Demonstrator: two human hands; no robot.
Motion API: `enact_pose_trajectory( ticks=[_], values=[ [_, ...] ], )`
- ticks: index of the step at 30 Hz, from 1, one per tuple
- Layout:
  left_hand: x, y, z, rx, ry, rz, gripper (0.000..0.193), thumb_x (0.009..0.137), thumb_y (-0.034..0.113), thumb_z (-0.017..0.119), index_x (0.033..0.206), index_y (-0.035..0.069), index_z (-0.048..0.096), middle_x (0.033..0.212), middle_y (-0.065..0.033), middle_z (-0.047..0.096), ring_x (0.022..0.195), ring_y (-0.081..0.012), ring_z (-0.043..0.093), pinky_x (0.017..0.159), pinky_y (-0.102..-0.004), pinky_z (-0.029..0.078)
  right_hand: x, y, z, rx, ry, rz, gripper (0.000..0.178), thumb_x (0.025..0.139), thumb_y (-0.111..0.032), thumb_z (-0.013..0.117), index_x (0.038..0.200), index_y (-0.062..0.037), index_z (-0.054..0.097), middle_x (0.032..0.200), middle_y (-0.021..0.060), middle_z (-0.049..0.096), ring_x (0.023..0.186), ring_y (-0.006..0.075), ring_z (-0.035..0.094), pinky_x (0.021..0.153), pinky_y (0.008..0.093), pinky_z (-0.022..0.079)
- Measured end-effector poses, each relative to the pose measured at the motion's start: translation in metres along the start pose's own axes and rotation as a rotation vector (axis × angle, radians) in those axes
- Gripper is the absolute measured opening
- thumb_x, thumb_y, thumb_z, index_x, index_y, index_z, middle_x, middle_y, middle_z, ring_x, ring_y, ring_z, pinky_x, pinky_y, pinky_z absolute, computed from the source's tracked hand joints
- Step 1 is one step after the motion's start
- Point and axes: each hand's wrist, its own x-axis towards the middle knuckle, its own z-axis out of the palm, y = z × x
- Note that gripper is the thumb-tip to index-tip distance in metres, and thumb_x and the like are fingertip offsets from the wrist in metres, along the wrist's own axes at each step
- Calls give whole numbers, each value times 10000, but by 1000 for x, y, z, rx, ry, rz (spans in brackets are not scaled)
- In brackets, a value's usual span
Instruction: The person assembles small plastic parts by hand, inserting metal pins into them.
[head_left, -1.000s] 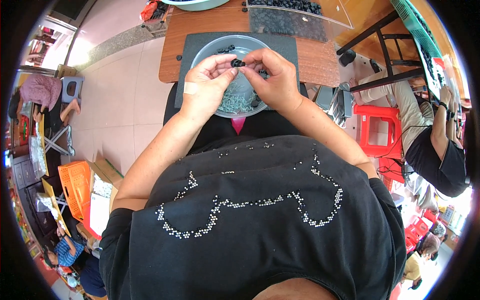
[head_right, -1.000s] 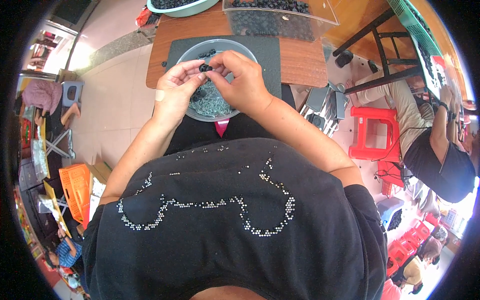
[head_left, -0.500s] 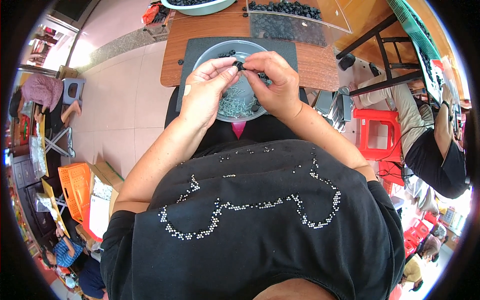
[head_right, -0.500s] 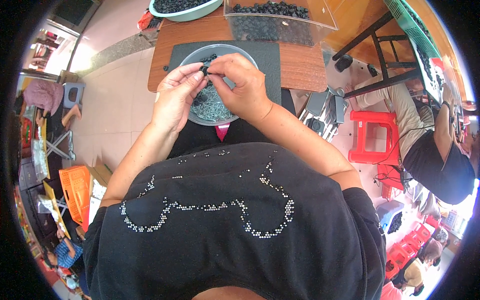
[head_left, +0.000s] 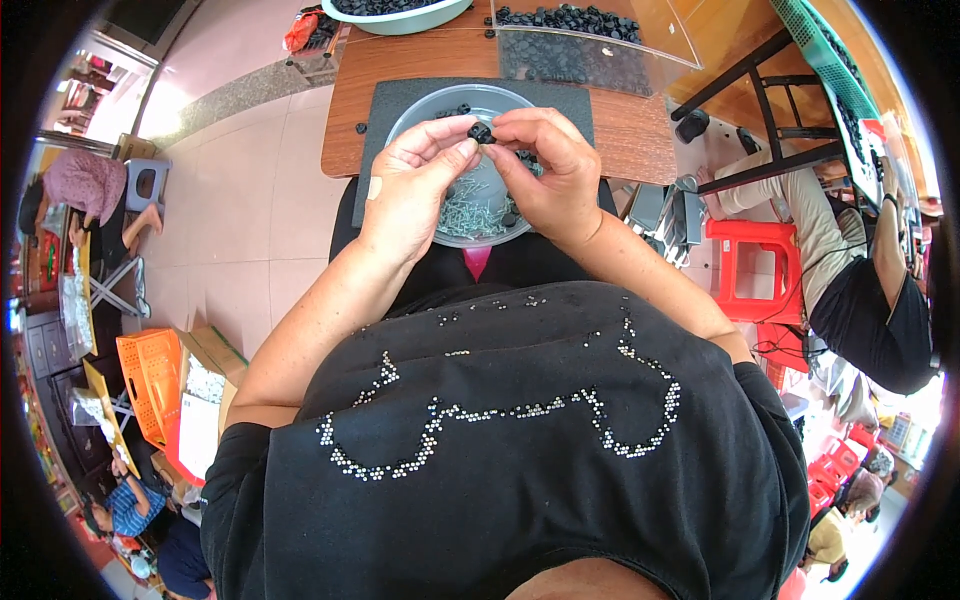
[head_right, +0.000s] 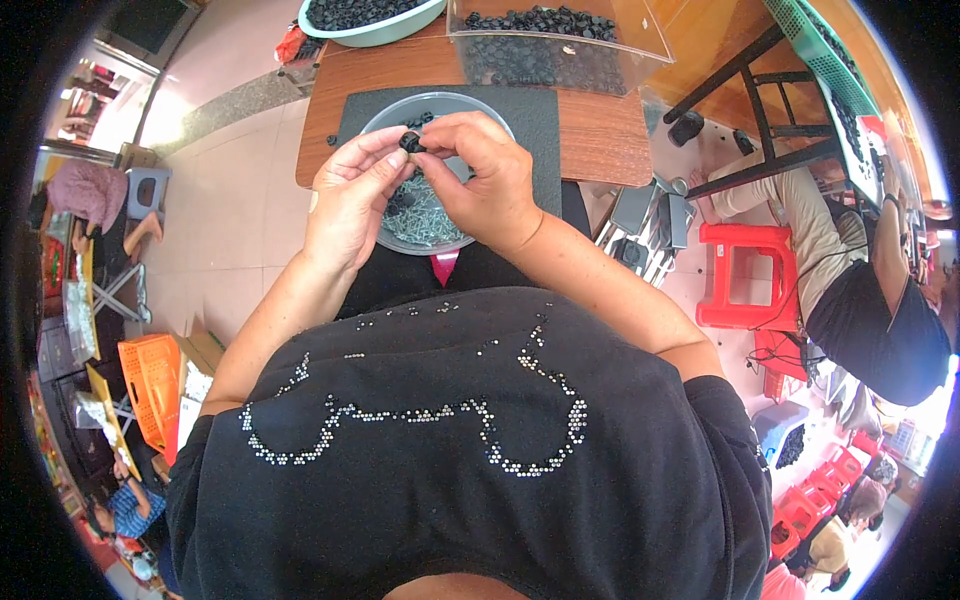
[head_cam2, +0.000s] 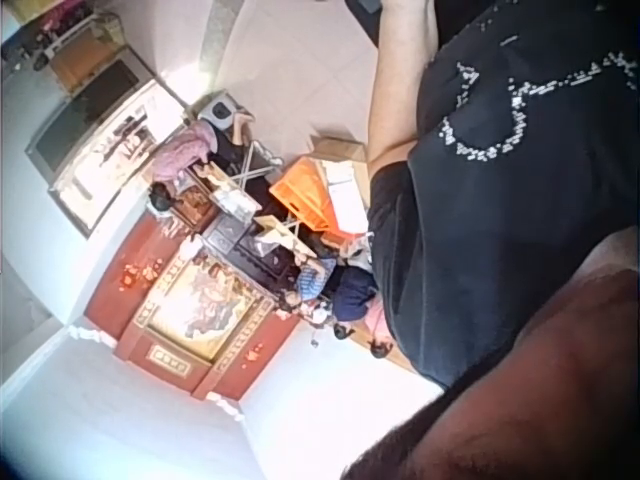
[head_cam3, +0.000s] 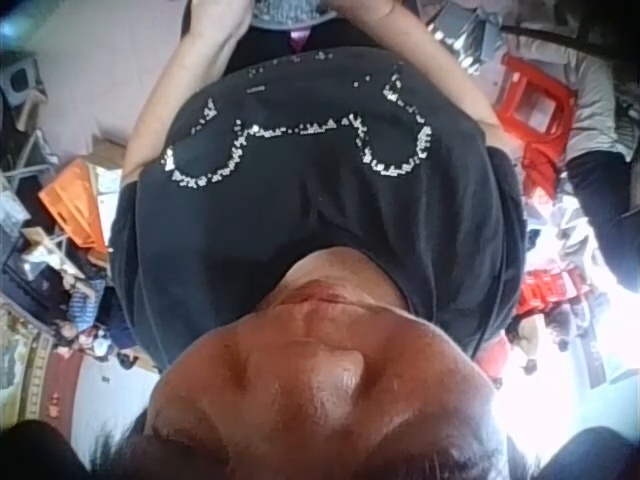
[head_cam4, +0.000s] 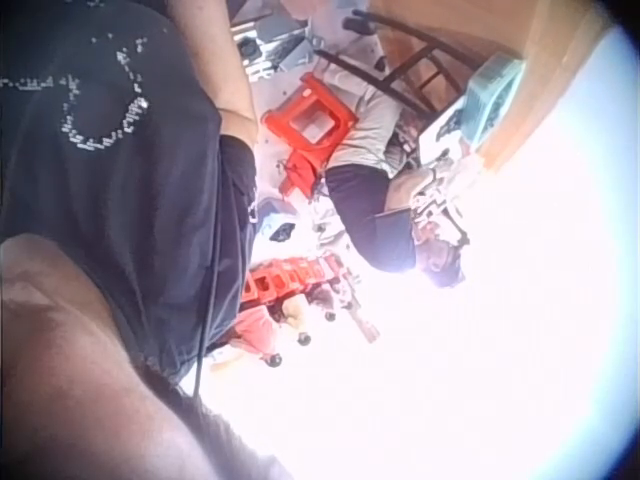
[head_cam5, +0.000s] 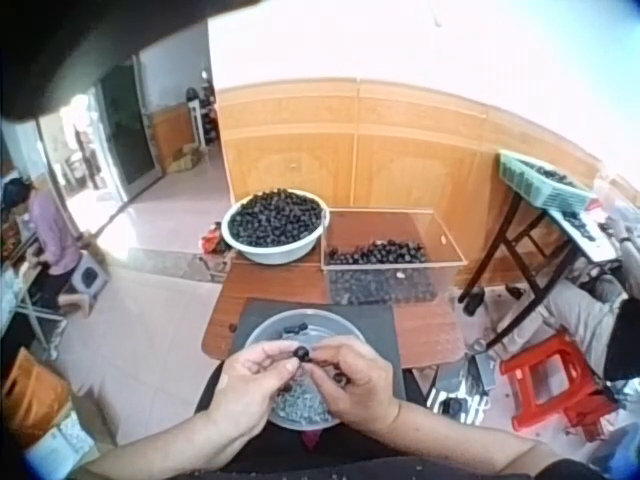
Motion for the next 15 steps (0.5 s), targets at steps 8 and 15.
enact_pose_trajectory(
  ticks=[8,15],
  values=[
    [1,-3,-6,-186,15,-116,235,885,59,574,1112,-2,576,1046,-98,609,927,-143,594,869,-268,480,3,2,-2,-55,-7,-103,197,692,69,695,871,2,645,880,112,633,806,181,617,653,257,496],
    [0,0,-2,-218,19,-168,255,909,110,551,1130,-15,580,1004,-82,624,884,-118,603,817,-230,502,3,-5,-3,21,-37,-4,200,696,73,690,880,4,651,841,106,635,758,178,617,647,257,491]
  ],
)
